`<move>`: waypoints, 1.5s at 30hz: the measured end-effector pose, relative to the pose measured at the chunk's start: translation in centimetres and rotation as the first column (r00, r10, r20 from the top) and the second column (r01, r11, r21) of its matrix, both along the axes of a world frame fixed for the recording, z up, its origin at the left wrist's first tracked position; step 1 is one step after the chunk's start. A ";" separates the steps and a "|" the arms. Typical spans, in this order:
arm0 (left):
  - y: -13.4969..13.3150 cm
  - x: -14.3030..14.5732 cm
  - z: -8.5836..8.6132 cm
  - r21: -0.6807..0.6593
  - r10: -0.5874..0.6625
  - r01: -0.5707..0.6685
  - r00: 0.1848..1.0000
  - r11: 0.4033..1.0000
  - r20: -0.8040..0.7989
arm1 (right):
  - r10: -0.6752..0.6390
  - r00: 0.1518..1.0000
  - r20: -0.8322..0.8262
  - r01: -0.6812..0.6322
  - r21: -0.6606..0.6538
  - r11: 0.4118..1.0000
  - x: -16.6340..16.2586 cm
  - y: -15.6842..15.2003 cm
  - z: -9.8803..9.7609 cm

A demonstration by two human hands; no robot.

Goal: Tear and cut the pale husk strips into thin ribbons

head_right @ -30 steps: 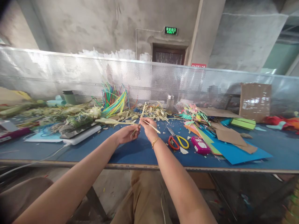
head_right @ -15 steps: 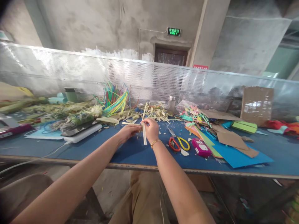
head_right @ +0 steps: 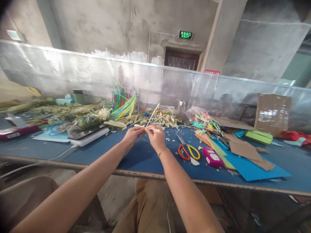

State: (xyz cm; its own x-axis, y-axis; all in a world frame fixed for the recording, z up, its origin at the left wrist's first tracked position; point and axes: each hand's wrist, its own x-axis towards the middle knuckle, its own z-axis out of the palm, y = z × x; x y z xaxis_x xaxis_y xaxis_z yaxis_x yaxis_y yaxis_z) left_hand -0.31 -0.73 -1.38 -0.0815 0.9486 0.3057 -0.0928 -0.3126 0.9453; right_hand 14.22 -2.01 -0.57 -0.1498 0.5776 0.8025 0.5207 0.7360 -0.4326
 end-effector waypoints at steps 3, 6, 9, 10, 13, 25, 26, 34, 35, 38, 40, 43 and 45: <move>0.2 -0.2 -0.2 0.013 0.026 -0.026 0.999 1.000 0.026 | 0.020 0.994 0.110 -0.023 0.022 1.000 -0.1 -0.3 0.2; 0.5 -0.4 -0.3 0.002 0.022 -0.023 0.998 1.000 0.052 | 0.055 0.975 0.213 -0.075 0.086 0.993 0.1 -0.5 0.4; 0.5 -0.4 -0.2 -0.001 0.010 -0.010 0.996 1.000 0.091 | -0.022 0.990 0.139 -0.002 0.167 0.986 0.8 -0.3 0.8; 0.5 -0.4 -0.1 0.006 0.013 -0.014 0.995 1.000 0.099 | -0.075 0.995 0.070 0.061 0.179 0.982 1.1 -0.2 0.9; 0.3 -0.1 0.1 0.054 0.069 -0.074 0.994 0.996 0.086 | -0.195 0.974 -0.113 0.212 0.165 0.963 2.1 0.1 1.2; 0.2 -0.1 0.0 0.389 0.343 -0.227 0.902 0.893 -0.261 | -0.107 0.984 -0.139 0.124 0.117 0.985 0.4 -0.3 1.5; 0.2 0.0 -0.1 0.378 0.333 -0.221 0.905 0.899 -0.265 | -0.099 0.985 -0.141 0.115 0.108 0.987 0.3 -0.3 1.5; -0.1 0.1 0.3 0.155 0.165 -0.163 0.986 0.974 0.001 | 0.011 0.991 0.135 -0.033 0.163 0.986 -0.2 -1.1 1.3; -0.1 0.1 0.3 0.143 0.155 -0.157 0.987 0.977 0.031 | 0.010 0.986 0.165 -0.039 0.173 0.984 -0.3 -1.2 1.2; 0.0 0.1 0.3 0.121 0.147 -0.155 0.986 0.980 0.073 | -0.035 0.981 0.192 -0.004 0.199 0.980 -0.6 -1.3 1.1; 0.1 0.0 0.3 0.112 0.146 -0.154 0.987 0.982 0.073 | -0.072 0.976 0.205 0.029 0.203 0.979 -0.7 -1.4 1.0; 0.3 -0.1 0.1 0.109 0.187 -0.189 0.982 0.976 0.032 | -0.114 0.965 0.236 0.068 0.195 0.978 -0.8 -1.5 0.9; 0.4 -0.3 -0.2 0.127 0.216 -0.211 0.976 0.969 -0.027 | -0.124 0.959 0.256 0.079 0.182 0.980 -0.8 -1.5 0.8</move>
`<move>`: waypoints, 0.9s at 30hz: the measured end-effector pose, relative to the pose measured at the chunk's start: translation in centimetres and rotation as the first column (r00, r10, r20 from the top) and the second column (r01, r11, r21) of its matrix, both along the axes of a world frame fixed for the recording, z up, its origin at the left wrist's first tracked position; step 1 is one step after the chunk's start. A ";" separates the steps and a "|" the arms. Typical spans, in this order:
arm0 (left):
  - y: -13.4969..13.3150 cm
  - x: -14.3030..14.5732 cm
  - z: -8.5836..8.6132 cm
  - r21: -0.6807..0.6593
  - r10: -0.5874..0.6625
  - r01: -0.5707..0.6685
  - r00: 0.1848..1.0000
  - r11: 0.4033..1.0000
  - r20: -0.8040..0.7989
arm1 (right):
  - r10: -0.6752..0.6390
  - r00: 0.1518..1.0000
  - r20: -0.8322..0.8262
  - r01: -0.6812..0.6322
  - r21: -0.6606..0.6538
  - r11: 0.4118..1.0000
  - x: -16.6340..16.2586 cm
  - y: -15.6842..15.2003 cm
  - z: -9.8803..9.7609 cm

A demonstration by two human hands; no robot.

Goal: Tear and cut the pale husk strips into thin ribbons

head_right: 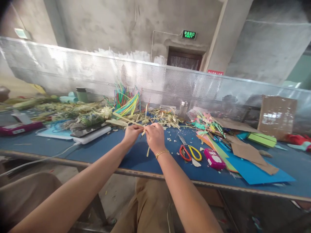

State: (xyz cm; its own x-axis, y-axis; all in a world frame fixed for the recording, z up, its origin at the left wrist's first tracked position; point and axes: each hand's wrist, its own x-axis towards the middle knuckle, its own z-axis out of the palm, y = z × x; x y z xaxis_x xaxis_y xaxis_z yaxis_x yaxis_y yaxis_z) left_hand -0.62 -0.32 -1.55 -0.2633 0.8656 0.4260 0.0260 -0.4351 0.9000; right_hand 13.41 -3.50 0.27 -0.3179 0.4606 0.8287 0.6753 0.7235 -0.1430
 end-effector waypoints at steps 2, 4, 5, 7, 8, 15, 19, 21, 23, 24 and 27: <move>0.1 -0.2 -0.2 0.016 0.003 -0.002 0.998 1.000 -0.061 | -0.007 1.000 0.007 0.007 -0.018 1.000 0.0 0.0 0.0; 0.2 -0.3 -0.3 0.028 -0.014 0.016 0.996 0.999 -0.086 | -0.007 1.000 0.009 0.007 -0.022 1.000 0.0 0.0 -0.1; 0.2 -0.3 -0.3 0.031 -0.022 0.024 0.997 0.999 -0.078 | -0.004 1.000 0.015 0.005 -0.017 1.000 0.0 -0.1 -0.1; 0.1 -0.3 -0.2 0.031 -0.027 0.028 0.999 0.999 -0.033 | 0.009 0.999 0.043 -0.009 0.009 1.000 -0.1 -0.3 -0.2; 0.0 -0.3 -0.1 0.030 -0.026 0.026 1.000 0.999 0.000 | 0.015 0.998 0.053 -0.017 0.026 1.000 -0.1 -0.4 -0.3; -0.2 0.0 0.4 0.027 -0.062 0.059 0.990 0.998 0.127 | -0.007 0.997 -0.078 0.015 0.098 0.995 0.3 0.1 -0.3; -0.2 0.0 0.3 0.010 -0.070 0.070 0.993 0.998 0.092 | -0.040 0.999 -0.024 0.042 0.068 0.997 0.5 0.3 -0.2; -0.1 0.1 0.2 0.015 -0.081 0.080 0.994 0.997 0.070 | -0.070 0.998 0.009 0.070 0.045 0.997 0.4 0.2 -0.3; -0.1 0.1 0.1 0.026 -0.082 0.081 0.995 0.996 0.056 | -0.096 0.995 0.037 0.095 0.024 0.995 0.2 0.0 -0.4; -0.1 0.1 0.1 0.031 -0.074 0.073 0.996 0.997 0.046 | -0.106 0.993 0.048 0.106 0.015 0.994 0.0 0.0 -0.4; 0.1 0.0 -0.1 0.039 -0.034 0.035 0.999 0.999 -0.003 | -0.119 0.991 0.060 0.120 -0.006 0.993 -0.1 0.0 -0.6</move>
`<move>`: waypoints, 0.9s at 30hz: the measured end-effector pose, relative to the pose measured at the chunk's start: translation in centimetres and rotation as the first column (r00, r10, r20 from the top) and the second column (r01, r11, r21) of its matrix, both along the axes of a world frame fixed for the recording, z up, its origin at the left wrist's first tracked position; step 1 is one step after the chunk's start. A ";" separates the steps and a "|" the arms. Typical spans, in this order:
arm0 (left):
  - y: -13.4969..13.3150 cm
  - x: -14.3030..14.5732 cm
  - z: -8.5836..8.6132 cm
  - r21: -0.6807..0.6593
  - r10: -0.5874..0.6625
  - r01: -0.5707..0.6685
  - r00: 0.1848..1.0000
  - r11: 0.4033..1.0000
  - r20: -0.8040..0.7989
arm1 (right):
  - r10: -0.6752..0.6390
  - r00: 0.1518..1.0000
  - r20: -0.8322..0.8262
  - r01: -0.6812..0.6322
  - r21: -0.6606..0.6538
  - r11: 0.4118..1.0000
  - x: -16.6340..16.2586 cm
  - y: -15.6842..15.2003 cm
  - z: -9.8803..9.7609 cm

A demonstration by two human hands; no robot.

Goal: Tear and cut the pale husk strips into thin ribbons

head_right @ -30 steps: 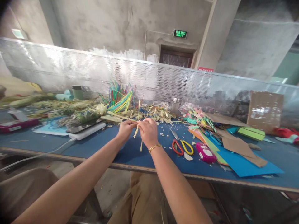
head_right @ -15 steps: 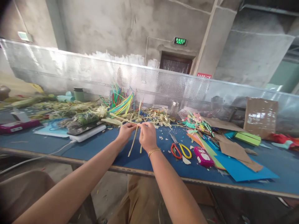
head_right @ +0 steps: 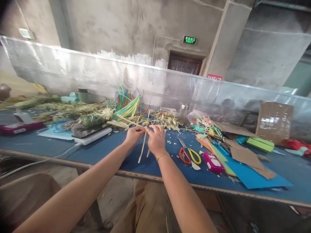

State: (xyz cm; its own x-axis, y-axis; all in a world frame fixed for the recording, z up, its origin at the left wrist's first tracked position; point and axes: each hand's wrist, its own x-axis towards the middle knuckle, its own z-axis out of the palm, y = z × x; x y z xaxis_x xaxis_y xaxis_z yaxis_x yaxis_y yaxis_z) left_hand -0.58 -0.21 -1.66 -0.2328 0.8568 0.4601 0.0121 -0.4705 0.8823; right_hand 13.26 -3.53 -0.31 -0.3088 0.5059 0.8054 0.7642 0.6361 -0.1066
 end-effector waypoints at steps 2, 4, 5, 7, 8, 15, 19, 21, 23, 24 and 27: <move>0.2 -0.1 -0.2 0.006 0.033 -0.033 0.999 0.999 -0.037 | 0.010 1.000 -0.001 -0.010 -0.015 1.000 0.0 0.2 -0.1; 0.4 -0.2 -0.4 0.018 0.064 -0.063 0.995 0.998 -0.072 | 0.025 1.000 -0.008 -0.025 -0.031 0.999 0.0 0.4 -0.2; 0.5 -0.2 -0.5 0.027 0.069 -0.066 0.994 0.997 -0.086 | 0.031 0.999 -0.014 -0.032 -0.039 0.999 0.1 0.5 -0.3; 0.5 -0.2 -0.6 0.045 0.043 -0.038 0.993 0.998 -0.109 | 0.038 0.999 -0.022 -0.039 -0.055 0.998 0.1 0.7 -0.4; 0.4 -0.2 -0.6 0.051 0.023 -0.017 0.993 0.999 -0.116 | 0.040 0.999 -0.023 -0.041 -0.063 0.997 0.2 0.8 -0.5; 0.2 0.1 -0.6 0.025 -0.021 0.022 0.997 0.999 -0.074 | 0.058 0.997 -0.059 -0.062 -0.056 0.997 0.3 0.5 -0.4; 0.7 0.0 -0.9 0.029 -0.043 0.045 0.997 0.999 -0.066 | 0.070 0.996 -0.064 -0.071 -0.028 0.997 0.3 0.5 -0.4; 1.1 -0.1 -1.2 0.024 -0.040 0.042 0.997 0.999 -0.072 | 0.071 0.996 -0.051 -0.072 -0.028 0.997 0.3 0.5 -0.5; 1.4 -0.1 -1.4 0.017 -0.039 0.041 0.997 0.999 -0.065 | 0.075 0.996 -0.041 -0.076 -0.027 0.997 0.3 0.6 -0.8; 1.5 -0.2 -1.4 0.013 -0.047 0.048 0.997 0.999 -0.055 | 0.078 0.996 -0.037 -0.079 -0.025 0.997 0.4 0.7 -0.9; 1.7 -0.3 -1.7 0.003 -0.071 0.071 0.997 0.997 -0.012 | 0.095 0.995 -0.034 -0.096 -0.013 0.995 0.5 1.0 -0.9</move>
